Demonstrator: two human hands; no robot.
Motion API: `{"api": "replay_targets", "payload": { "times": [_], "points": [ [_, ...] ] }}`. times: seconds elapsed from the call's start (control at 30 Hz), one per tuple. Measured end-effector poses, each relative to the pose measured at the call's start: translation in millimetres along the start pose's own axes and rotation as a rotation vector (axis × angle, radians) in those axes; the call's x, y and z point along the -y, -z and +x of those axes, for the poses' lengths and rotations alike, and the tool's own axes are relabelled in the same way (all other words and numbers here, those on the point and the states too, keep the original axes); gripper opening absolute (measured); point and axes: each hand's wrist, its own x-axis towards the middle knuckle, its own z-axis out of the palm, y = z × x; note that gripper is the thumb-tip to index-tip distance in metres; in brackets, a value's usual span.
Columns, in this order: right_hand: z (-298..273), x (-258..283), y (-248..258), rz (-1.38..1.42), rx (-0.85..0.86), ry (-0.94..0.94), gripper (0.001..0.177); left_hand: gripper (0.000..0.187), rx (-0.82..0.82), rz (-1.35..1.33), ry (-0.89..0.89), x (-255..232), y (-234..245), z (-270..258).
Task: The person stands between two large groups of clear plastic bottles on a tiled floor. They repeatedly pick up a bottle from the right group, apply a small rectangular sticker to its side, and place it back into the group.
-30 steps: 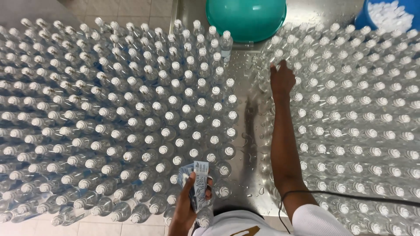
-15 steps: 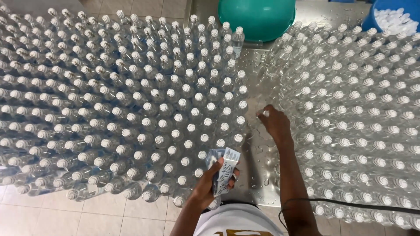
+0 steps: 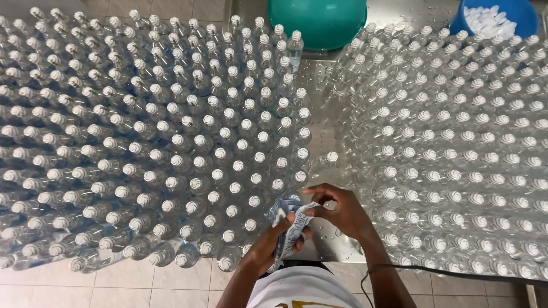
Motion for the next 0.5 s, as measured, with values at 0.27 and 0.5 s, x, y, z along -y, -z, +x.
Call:
{"api": "replay_targets", "payload": {
  "times": [0.27, 0.5],
  "points": [
    [33, -49, 37, -0.137, -0.26, 0.148, 0.035, 0.067, 0.02, -0.069, -0.084, 15, 14, 9],
    [88, -85, 49, 0.105, -0.479, 0.182, 0.034, 0.064, -0.07, -0.121, -0.109, 16, 15, 2]
  ]
}}
